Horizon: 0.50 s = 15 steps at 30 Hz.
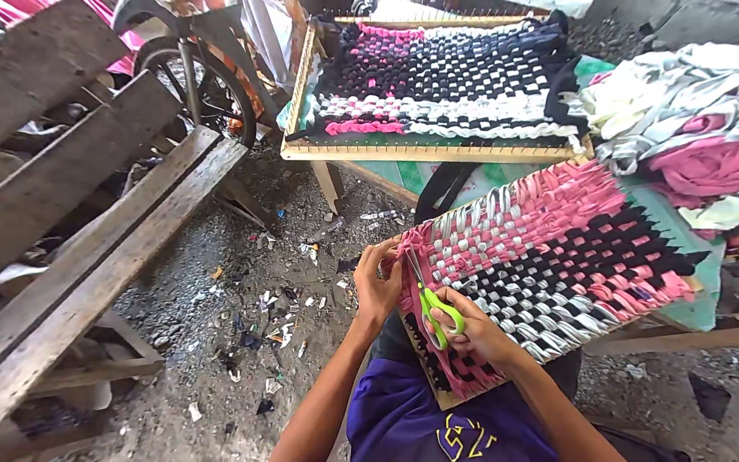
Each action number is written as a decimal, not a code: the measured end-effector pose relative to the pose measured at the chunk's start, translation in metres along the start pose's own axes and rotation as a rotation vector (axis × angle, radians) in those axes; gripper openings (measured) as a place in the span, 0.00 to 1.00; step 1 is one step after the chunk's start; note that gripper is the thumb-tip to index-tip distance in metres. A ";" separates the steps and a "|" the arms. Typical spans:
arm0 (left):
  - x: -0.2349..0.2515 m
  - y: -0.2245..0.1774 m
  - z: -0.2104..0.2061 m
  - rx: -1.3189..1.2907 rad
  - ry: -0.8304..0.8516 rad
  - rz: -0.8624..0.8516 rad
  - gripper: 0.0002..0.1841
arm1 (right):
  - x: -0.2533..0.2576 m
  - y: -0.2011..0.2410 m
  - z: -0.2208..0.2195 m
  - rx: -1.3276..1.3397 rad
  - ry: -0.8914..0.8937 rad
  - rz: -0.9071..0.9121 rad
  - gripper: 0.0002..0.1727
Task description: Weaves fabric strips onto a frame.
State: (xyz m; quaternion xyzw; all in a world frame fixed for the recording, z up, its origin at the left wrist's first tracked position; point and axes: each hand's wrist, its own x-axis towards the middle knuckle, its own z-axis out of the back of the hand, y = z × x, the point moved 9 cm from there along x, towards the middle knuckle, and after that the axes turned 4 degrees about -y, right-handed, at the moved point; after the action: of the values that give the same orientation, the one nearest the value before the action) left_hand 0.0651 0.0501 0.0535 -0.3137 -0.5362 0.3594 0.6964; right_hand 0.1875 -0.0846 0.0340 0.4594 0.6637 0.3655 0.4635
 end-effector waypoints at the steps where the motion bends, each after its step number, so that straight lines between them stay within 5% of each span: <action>1: 0.000 0.000 0.000 0.002 0.000 -0.002 0.18 | 0.001 0.001 0.001 -0.013 -0.003 -0.003 0.15; 15: 0.007 0.000 0.003 -0.068 0.017 0.036 0.21 | 0.004 0.005 0.005 -0.108 -0.071 0.060 0.16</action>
State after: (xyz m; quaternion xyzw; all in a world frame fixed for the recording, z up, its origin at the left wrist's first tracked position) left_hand 0.0635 0.0558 0.0578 -0.3498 -0.5365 0.3506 0.6834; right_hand 0.1930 -0.0787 0.0362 0.4661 0.6122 0.3980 0.4996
